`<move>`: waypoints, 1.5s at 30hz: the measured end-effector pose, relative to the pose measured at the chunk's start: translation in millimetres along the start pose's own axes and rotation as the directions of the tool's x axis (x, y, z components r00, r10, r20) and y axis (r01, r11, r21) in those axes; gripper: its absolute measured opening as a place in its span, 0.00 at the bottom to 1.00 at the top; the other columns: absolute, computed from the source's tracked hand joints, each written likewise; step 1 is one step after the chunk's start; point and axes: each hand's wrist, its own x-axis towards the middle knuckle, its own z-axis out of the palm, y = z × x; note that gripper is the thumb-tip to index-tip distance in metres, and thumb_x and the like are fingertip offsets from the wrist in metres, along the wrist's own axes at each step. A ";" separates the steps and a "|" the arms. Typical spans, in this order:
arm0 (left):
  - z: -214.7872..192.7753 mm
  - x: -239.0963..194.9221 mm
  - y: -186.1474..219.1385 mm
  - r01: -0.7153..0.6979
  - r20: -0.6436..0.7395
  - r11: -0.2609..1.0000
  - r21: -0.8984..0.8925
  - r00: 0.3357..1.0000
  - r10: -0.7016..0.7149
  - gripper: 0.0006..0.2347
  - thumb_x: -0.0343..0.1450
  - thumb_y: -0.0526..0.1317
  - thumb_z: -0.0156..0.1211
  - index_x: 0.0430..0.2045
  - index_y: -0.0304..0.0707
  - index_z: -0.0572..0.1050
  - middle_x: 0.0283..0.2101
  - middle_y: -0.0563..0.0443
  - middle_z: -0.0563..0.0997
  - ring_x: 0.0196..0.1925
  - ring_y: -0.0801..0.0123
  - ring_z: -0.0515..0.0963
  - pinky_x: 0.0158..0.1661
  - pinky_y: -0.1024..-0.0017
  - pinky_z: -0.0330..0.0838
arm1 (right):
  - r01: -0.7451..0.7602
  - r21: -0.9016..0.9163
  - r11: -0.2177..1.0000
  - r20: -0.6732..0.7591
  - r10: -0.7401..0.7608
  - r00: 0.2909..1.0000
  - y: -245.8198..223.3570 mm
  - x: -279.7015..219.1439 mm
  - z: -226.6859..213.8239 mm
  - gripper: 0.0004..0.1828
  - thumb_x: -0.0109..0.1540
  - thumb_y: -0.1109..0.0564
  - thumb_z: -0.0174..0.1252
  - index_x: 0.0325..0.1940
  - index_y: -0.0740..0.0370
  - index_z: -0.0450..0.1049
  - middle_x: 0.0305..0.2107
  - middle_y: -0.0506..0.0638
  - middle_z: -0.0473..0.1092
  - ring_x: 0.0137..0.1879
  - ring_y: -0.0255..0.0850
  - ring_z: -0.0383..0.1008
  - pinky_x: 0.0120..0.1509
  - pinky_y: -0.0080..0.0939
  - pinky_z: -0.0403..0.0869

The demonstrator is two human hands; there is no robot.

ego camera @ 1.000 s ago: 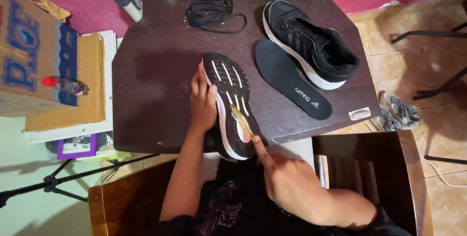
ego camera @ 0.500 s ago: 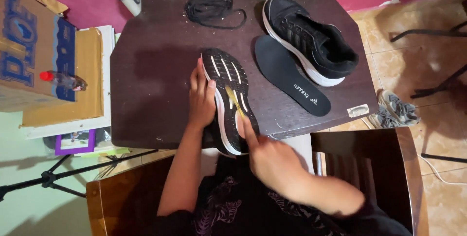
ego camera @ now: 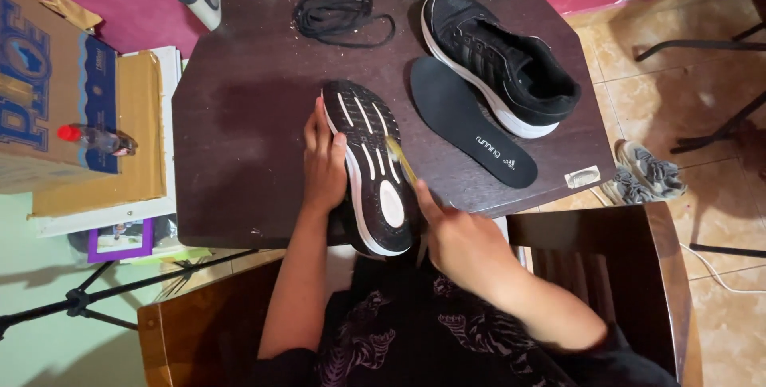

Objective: The person cleans the sole of a black sneaker using a toothbrush. They dip the brush into a bowl of water and scrub the insole before placing it back into the shoe. The person continues to scrub the sole of the shoe.

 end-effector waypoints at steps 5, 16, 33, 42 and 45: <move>-1.6 0.2 3.7 0.002 0.008 1.000 -0.006 1.000 -0.001 0.26 0.80 0.49 0.37 0.76 0.49 0.46 0.72 0.36 0.55 0.71 0.33 0.62 0.64 0.43 0.60 | 0.037 0.006 0.999 0.066 -0.038 0.997 1.2 -38.3 2.2 0.42 0.58 0.57 0.47 0.79 0.58 0.49 0.32 0.60 0.78 0.37 0.61 0.83 0.40 0.63 0.81; -2.0 -0.3 6.2 0.032 0.018 0.999 -0.031 0.999 -0.032 0.27 0.80 0.50 0.38 0.76 0.52 0.46 0.73 0.36 0.54 0.71 0.31 0.62 0.64 0.40 0.58 | 0.002 0.016 1.000 -0.039 -0.002 0.999 -2.9 -8.8 9.7 0.42 0.59 0.60 0.44 0.79 0.66 0.48 0.33 0.63 0.76 0.36 0.63 0.82 0.39 0.64 0.80; -4.1 1.5 11.4 0.066 0.018 0.993 -0.094 0.998 -0.065 0.27 0.79 0.48 0.41 0.76 0.53 0.47 0.72 0.36 0.56 0.67 0.27 0.67 0.65 0.41 0.60 | 0.101 0.292 0.951 -0.002 -0.105 0.994 39.0 -43.3 -12.0 0.36 0.58 0.59 0.49 0.73 0.51 0.62 0.29 0.63 0.80 0.38 0.67 0.82 0.40 0.69 0.80; -6.8 1.1 14.4 0.088 0.047 0.994 -0.072 0.995 -0.085 0.28 0.80 0.55 0.35 0.77 0.57 0.44 0.74 0.39 0.53 0.67 0.26 0.65 0.64 0.36 0.55 | 0.215 0.328 0.920 -0.295 -0.117 0.948 72.1 0.1 35.4 0.33 0.58 0.63 0.52 0.68 0.43 0.70 0.26 0.59 0.77 0.35 0.65 0.79 0.39 0.67 0.78; -12.2 0.0 22.1 0.103 0.074 0.992 -0.078 0.993 -0.097 0.28 0.80 0.53 0.36 0.77 0.55 0.44 0.74 0.36 0.52 0.67 0.22 0.64 0.65 0.35 0.55 | 0.371 0.426 0.825 -0.423 -0.181 0.888 76.4 -2.6 23.6 0.16 0.59 0.64 0.52 0.45 0.55 0.81 0.24 0.53 0.76 0.31 0.60 0.78 0.33 0.54 0.76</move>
